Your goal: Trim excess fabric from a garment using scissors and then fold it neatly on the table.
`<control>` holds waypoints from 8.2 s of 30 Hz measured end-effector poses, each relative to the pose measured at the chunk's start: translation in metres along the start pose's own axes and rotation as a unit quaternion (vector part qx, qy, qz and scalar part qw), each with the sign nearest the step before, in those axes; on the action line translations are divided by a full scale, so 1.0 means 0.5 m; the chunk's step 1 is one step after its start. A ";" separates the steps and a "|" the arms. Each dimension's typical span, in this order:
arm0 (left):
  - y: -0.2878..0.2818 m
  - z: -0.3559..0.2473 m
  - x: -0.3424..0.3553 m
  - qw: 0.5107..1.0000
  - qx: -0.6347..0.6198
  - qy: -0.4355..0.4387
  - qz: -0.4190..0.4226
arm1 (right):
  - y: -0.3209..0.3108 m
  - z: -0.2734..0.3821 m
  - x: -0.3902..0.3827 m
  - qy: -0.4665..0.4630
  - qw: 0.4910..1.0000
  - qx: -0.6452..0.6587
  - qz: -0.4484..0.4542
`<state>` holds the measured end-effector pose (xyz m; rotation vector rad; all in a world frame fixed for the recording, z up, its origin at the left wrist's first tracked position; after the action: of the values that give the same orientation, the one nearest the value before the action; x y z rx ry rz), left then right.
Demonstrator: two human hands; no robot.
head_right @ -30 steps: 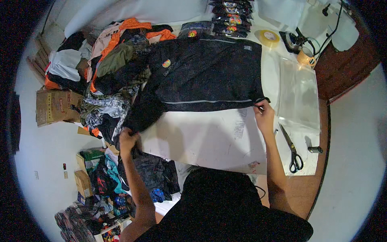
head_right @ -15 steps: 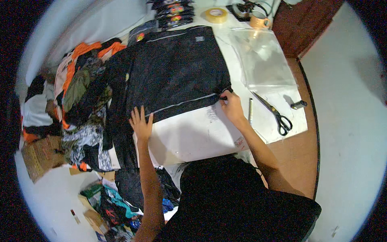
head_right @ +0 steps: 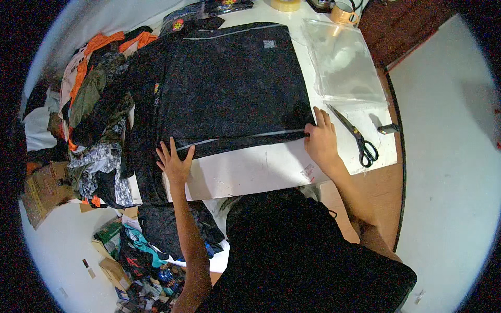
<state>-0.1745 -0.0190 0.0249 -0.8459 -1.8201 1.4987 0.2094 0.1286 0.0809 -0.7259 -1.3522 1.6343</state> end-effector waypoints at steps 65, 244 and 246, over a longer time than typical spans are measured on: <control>-0.020 0.267 0.283 0.958 -0.005 -0.172 -0.228 | 0.187 0.249 0.799 -0.094 0.966 0.214 -0.109; -0.086 0.389 -0.020 0.930 0.070 -0.290 -0.215 | 0.237 0.383 0.190 -0.193 0.980 -0.046 -0.031; -0.081 0.422 -0.010 0.933 0.069 -0.282 -0.213 | 0.238 0.382 0.191 -0.194 0.980 -0.037 -0.027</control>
<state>-0.3429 -0.1520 0.0312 0.0814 -2.0834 1.6448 -0.0274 0.1218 0.0203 -0.4175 -1.6993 1.7492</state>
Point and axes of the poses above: each hand's wrist, its own x-axis towards the middle knuckle, its own y-axis out of the palm, z = x × y, the point moved 9 cm from there along x, towards the middle knuckle, and after that the axes turned 3 degrees about z, right-handed, at the moved point
